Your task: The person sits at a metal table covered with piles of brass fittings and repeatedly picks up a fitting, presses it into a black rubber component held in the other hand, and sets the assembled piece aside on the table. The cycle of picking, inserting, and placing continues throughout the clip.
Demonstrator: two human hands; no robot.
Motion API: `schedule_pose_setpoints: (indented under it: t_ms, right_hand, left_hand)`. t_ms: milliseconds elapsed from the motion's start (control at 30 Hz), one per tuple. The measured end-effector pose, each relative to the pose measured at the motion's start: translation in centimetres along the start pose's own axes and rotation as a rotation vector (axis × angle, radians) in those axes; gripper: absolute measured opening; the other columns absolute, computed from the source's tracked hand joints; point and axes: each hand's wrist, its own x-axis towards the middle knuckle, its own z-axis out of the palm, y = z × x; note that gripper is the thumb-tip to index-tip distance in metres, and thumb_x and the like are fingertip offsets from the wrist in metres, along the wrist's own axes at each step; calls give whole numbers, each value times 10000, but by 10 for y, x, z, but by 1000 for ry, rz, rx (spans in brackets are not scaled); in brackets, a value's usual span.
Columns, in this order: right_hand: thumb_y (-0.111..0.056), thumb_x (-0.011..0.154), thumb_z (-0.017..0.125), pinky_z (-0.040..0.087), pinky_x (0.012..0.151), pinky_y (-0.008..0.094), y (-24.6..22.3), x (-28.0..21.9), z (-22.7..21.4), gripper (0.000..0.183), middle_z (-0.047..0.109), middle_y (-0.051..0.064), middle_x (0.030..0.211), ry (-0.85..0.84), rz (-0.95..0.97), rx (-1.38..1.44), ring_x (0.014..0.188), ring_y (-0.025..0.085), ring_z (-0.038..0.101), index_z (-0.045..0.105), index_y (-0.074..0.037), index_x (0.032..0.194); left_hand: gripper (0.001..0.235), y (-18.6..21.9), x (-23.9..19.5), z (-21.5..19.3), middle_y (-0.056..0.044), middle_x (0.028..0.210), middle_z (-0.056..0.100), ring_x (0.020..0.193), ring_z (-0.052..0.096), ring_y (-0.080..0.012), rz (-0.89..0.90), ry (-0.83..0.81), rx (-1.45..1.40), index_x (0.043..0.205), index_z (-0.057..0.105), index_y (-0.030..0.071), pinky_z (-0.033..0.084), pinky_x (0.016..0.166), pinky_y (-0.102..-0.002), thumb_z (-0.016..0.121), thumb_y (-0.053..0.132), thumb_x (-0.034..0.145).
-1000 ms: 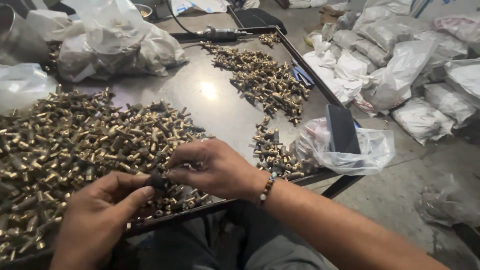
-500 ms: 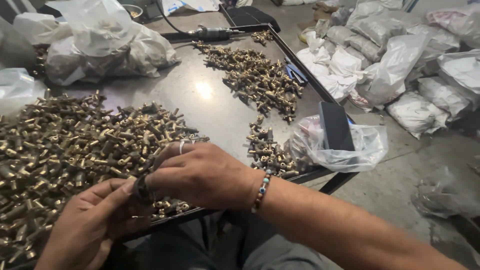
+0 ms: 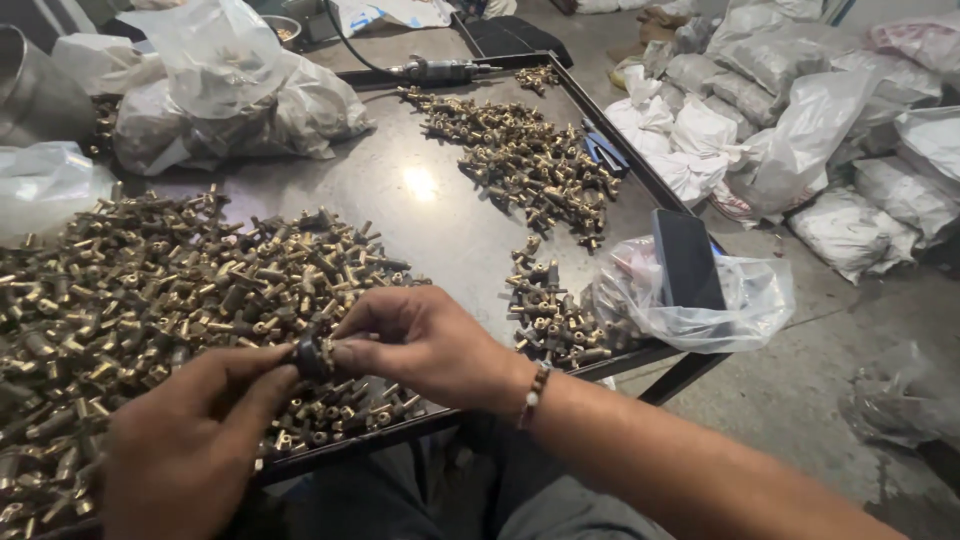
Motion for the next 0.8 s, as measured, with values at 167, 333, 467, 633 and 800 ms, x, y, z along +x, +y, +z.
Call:
schedule_pose_setpoints:
  t_ms: [167,333,467,633,800]
  right_hand:
    - [-106,887,789,573,851,354,-46,-12,4,146,720,67,985,-55,-555,-952,964,260,718,700,-100,1002]
    - [-130,892,782,577,792,314,-33,-19,-1,161,747,49,970,-13,-405,-892,914,201,719,731,-102,1043]
    - [-188,967,692,554,742,267,-18,-22,-5,187,734,14,883,57,255,-129,825,93,665,725,-15,1028]
    - [-172,943,699,537,749,260,-17,-23,-10,217,730,16,879,82,362,-18,814,81,652,732,28,1021]
    - [-178,945,719,546,711,255,-21,-21,-3,193,743,32,832,45,47,-482,785,74,643,766,2,999]
  left_hand:
    - [255,-54,25,22,-116,905,780,789,756,-222,-351,-396,-886,1069,721,-22,631,679,-381,695,95,844]
    - [246,-40,15,26,-83,888,769,754,709,-170,-226,-372,-801,1086,771,5,606,665,-347,739,56,848]
    - [171,-5,-9,11,-83,908,784,795,727,-198,470,65,-228,1024,789,72,571,667,-321,771,71,854]
    - [259,-7,-12,1,-133,1051,763,925,750,-245,947,163,-49,1086,749,61,599,769,-313,738,0,835]
    - [173,-25,1,17,-127,865,788,740,761,-239,189,-198,-569,1007,793,48,560,652,-320,789,48,835]
